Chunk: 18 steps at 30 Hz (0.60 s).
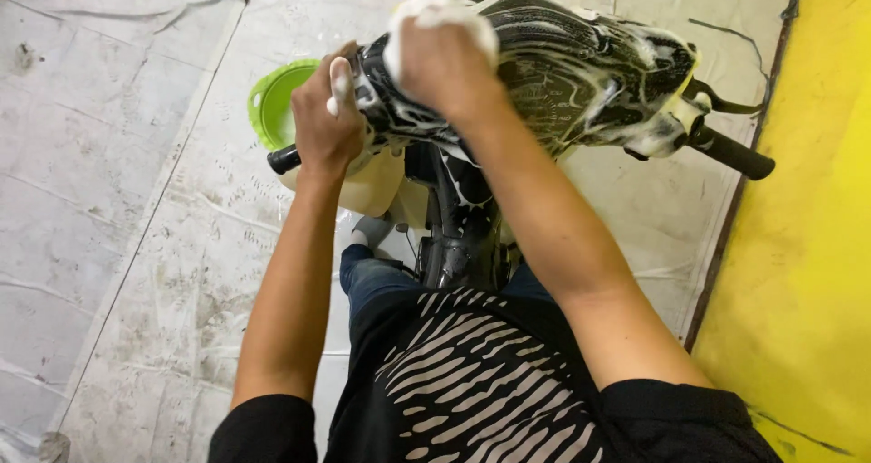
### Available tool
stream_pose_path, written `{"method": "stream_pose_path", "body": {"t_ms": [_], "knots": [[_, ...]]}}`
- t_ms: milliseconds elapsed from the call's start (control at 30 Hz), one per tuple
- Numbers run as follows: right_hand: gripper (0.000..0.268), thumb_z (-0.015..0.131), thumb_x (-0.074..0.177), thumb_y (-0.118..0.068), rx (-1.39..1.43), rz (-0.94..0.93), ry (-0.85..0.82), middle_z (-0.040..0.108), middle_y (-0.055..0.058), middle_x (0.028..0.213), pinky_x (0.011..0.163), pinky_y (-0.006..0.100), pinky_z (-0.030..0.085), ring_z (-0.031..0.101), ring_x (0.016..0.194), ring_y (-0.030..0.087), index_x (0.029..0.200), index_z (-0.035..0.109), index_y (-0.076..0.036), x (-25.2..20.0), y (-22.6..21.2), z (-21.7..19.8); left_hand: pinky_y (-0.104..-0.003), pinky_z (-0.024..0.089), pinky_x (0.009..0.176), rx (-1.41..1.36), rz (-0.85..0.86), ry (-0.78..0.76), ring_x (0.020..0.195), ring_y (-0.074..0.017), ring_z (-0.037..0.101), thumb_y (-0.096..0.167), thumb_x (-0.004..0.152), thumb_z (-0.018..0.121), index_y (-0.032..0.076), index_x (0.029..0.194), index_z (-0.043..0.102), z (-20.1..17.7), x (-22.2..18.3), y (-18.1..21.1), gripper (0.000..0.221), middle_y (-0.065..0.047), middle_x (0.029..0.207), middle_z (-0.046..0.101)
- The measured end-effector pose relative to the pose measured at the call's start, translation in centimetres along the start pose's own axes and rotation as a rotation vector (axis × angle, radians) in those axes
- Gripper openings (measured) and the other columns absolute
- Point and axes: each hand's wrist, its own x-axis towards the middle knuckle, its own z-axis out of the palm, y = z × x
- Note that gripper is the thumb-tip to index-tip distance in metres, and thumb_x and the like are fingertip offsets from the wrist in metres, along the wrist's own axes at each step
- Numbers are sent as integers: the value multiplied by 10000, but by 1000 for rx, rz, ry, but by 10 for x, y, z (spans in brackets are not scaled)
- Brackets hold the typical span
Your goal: The person scrubs the front section of a motorcycle with a soapy sponge, focusing on the handlebars, instrument cluster, and front fairing. They repeatedly dip the sponge into a green bucket of soapy water to maintain lather while cleaning the vehicle's surfaces.
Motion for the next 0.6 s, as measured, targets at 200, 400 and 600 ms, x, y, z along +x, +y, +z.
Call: {"method": "stream_pose_path", "body": {"t_ms": [200, 400, 600], "knots": [[98, 632, 931, -132, -157, -582, 898, 694, 91, 801, 542, 201, 559, 611, 623, 153, 904, 690, -59, -39, -46, 40, -279, 292, 303, -2, -14, 178, 379, -105, 376, 329, 1119, 292, 111, 616, 451, 8, -14, -27, 571, -6, 486, 425], [324, 365, 1037, -309, -83, -505, 663, 580, 10, 1245, 915, 305, 459, 564, 1047, 130, 1255, 538, -143, -83, -15, 67, -259, 334, 346, -38, -18, 280, 350, -122, 425, 364, 1122, 268, 89, 614, 570, 12, -16, -36, 652, -23, 488, 528], [410, 364, 1024, -315, -95, -429, 626, 610, 53, 1264, 902, 347, 464, 604, 1087, 166, 1346, 564, -157, -60, -21, 78, -257, 431, 400, -128, -61, 361, 358, -119, 532, 460, 1109, 194, 115, 529, 541, 9, -7, -34, 759, 0, 436, 512]]}}
